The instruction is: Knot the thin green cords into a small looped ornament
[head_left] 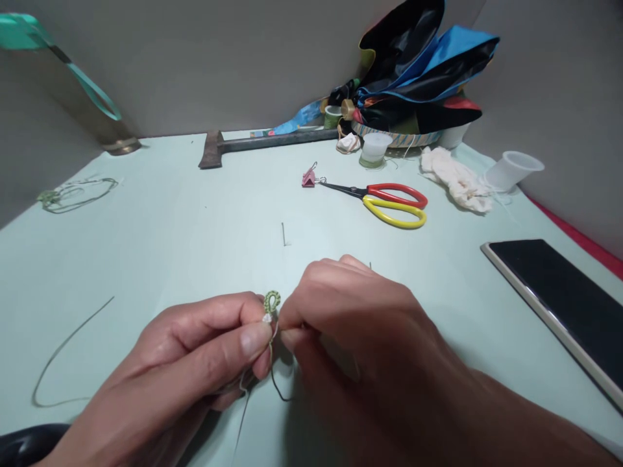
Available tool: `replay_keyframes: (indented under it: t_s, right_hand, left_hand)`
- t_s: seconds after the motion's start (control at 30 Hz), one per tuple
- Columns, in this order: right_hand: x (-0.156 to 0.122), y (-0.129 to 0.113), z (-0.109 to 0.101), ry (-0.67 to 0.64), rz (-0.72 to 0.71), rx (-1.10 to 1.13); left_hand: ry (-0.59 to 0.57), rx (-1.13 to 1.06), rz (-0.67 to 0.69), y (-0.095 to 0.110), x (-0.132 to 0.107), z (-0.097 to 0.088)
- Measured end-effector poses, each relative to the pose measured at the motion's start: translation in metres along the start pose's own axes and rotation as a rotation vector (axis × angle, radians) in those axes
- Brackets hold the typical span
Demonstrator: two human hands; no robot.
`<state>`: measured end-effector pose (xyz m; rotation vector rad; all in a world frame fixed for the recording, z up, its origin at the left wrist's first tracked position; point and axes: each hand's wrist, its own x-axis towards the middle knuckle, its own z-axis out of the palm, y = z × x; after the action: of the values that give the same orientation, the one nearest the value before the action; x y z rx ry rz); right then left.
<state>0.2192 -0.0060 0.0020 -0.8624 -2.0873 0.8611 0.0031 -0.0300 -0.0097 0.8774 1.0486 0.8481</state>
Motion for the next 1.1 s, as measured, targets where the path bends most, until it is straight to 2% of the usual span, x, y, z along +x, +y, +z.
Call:
replay_keyframes:
  t_s: [0.1,0.27,0.43,0.53,0.63,0.8,0.93,1.1]
  right_hand:
    - [0.003,0.003,-0.003,-0.019,0.053,0.089]
    - [0.005,0.006,-0.005,-0.02,0.043,0.153]
    - [0.004,0.007,-0.004,-0.053,0.064,0.147]
    - [0.003,0.007,-0.003,-0.029,0.046,0.159]
    - [0.002,0.007,-0.002,-0.018,0.032,0.161]
    - [0.003,0.007,-0.002,0.009,0.018,0.125]
    - [0.002,0.006,-0.004,-0.029,0.009,0.084]
    - [0.001,0.009,-0.002,-0.046,0.02,0.103]
  left_hand:
    - [-0.008,0.002,0.007,-0.001,0.001,0.0]
    - [0.001,-0.003,0.002,-0.001,0.001,-0.001]
    - [0.02,0.01,-0.021,-0.003,-0.001,-0.005]
    - [0.008,0.008,-0.017,-0.002,-0.001,-0.004]
    - [0.053,0.01,0.01,-0.004,0.001,-0.004]
    - [0.054,0.007,-0.084,-0.013,-0.002,-0.011]
    - [0.06,0.029,-0.048,-0.016,-0.007,-0.014]
    - [0.043,0.02,-0.029,-0.01,-0.006,-0.008]
